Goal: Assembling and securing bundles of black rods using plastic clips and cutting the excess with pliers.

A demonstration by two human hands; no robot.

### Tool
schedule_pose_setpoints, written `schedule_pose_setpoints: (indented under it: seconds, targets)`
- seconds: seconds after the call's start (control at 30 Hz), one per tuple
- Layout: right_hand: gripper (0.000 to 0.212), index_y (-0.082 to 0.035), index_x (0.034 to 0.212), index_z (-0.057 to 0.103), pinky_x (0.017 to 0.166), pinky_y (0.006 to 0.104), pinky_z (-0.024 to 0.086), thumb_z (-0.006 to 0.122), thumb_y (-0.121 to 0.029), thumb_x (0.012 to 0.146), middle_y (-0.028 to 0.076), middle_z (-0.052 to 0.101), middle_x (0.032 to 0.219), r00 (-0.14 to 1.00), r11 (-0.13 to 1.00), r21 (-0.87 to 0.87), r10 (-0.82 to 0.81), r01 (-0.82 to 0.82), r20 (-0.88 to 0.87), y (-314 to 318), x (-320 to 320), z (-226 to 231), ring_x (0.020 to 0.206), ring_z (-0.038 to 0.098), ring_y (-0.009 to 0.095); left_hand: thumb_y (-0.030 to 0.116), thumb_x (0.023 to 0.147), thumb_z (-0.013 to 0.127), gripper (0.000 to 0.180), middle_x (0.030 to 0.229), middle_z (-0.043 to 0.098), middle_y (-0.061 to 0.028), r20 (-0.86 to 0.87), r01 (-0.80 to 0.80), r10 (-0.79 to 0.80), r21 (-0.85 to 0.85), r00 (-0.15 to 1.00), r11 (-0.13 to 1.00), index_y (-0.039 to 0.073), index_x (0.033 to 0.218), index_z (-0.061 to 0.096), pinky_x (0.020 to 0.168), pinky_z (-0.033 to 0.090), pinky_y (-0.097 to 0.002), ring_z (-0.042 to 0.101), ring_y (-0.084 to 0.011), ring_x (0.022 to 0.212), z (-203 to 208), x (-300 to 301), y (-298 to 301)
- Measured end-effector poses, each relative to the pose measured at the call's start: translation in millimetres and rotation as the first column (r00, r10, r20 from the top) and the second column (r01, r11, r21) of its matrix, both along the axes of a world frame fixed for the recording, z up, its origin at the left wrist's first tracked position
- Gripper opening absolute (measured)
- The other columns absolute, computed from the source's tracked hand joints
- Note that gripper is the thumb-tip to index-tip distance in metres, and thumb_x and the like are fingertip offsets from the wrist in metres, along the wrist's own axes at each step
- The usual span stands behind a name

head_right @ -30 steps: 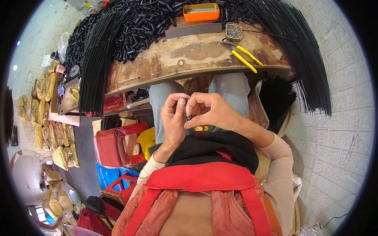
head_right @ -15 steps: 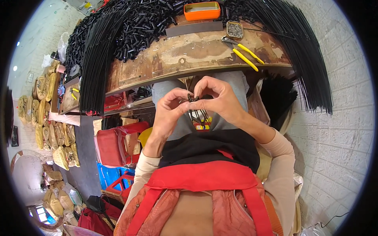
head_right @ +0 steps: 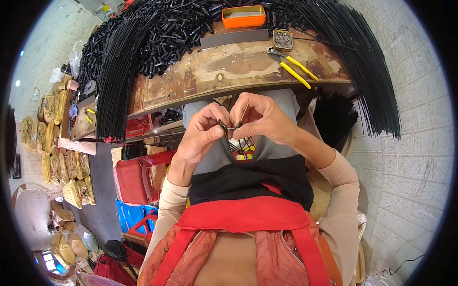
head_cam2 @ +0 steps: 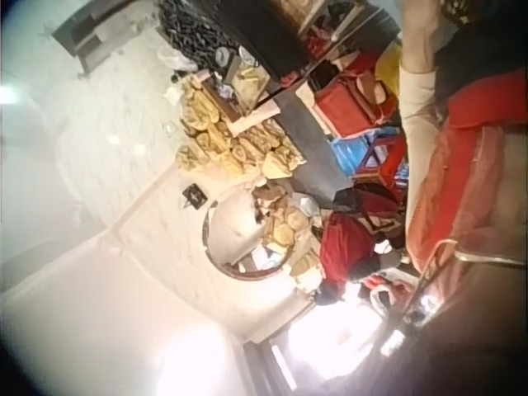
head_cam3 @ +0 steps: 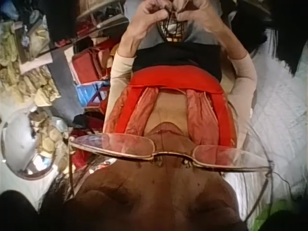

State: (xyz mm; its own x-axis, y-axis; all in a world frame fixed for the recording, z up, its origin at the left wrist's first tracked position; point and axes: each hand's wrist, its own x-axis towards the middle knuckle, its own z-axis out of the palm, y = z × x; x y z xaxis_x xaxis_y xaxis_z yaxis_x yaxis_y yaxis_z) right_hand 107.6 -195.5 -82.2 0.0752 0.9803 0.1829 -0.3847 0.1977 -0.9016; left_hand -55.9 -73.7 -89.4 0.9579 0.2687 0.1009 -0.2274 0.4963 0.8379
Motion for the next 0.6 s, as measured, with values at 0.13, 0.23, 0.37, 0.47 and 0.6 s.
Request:
schedule_pose_setpoints:
  seconds: [0.13, 0.23, 0.37, 0.47, 0.6]
  targets:
    - [0.030, -0.007, 0.085, 0.055, 0.074, 0.0274, 0.048, 0.078, 0.007, 0.071, 0.005, 0.058, 0.086, 0.999, 1.000, 0.019, 0.015, -0.014, -0.041, 0.0, 5.1, 3.1, 0.082, 0.058, 0.015, 0.010, 0.084, 0.073, 0.019, 0.090, 0.058, -0.0074, -0.012, -0.063, 0.063, 0.018, 0.998, 0.998, 0.002, 0.092, 0.057, 0.076, 0.050, -0.0300, 0.060, -0.0179, 0.082, 12.8, 3.6, -6.0]
    - [0.029, -0.006, 0.087, 0.055, 0.078, 0.0295, 0.050, 0.074, 0.012, 0.073, 0.007, 0.061, 0.090, 0.998, 0.996, 0.052, -0.070, 0.070, -0.012, -2.3, 2.3, -0.3, 0.088, 0.061, 0.016, -0.003, 0.080, 0.070, 0.014, 0.100, 0.061, -0.0104, -0.125, -0.036, 0.066, 0.229, 0.990, 0.973, -0.003, 0.092, 0.065, 0.079, 0.052, -0.0317, 0.064, -0.0217, 0.087, 1.0, -4.0, 3.6]
    - [0.025, -0.005, 0.092, 0.059, 0.084, 0.0296, 0.046, 0.073, 0.008, 0.076, 0.004, 0.061, 0.094, 0.951, 0.966, 0.097, -0.252, 0.238, 0.179, -5.3, 4.8, -2.7, 0.090, 0.059, 0.013, -0.011, 0.084, 0.063, 0.012, 0.109, 0.063, -0.0142, -0.084, -0.154, 0.161, 0.085, 0.983, 0.984, -0.004, 0.094, 0.065, 0.086, 0.057, -0.0359, 0.065, -0.0224, 0.095, -7.4, 6.6, -4.9]
    - [0.022, -0.003, 0.100, 0.062, 0.085, 0.0284, 0.047, 0.071, 0.004, 0.081, 0.003, 0.062, 0.099, 0.946, 0.968, -0.064, -0.223, 0.244, 0.236, 6.5, 35.1, 1.6, 0.093, 0.059, 0.010, -0.004, 0.088, 0.063, 0.010, 0.114, 0.064, -0.0167, -0.128, -0.237, 0.255, 0.138, 0.958, 0.962, -0.003, 0.098, 0.064, 0.085, 0.057, -0.0356, 0.065, -0.0241, 0.100, -15.1, 21.1, 0.0]
    - [0.018, -0.002, 0.099, 0.068, 0.076, 0.0288, 0.049, 0.061, -0.017, 0.093, 0.008, 0.069, 0.086, 0.409, 0.762, 0.148, -0.488, 0.630, 0.771, 33.7, 142.5, -7.9, 0.083, 0.064, 0.016, 0.002, 0.092, 0.062, 0.011, 0.110, 0.067, -0.0180, -0.151, -0.332, 0.364, 0.199, 0.919, 0.922, -0.001, 0.102, 0.061, 0.084, 0.056, -0.0356, 0.064, -0.0264, 0.107, -9.1, 33.3, 13.9]
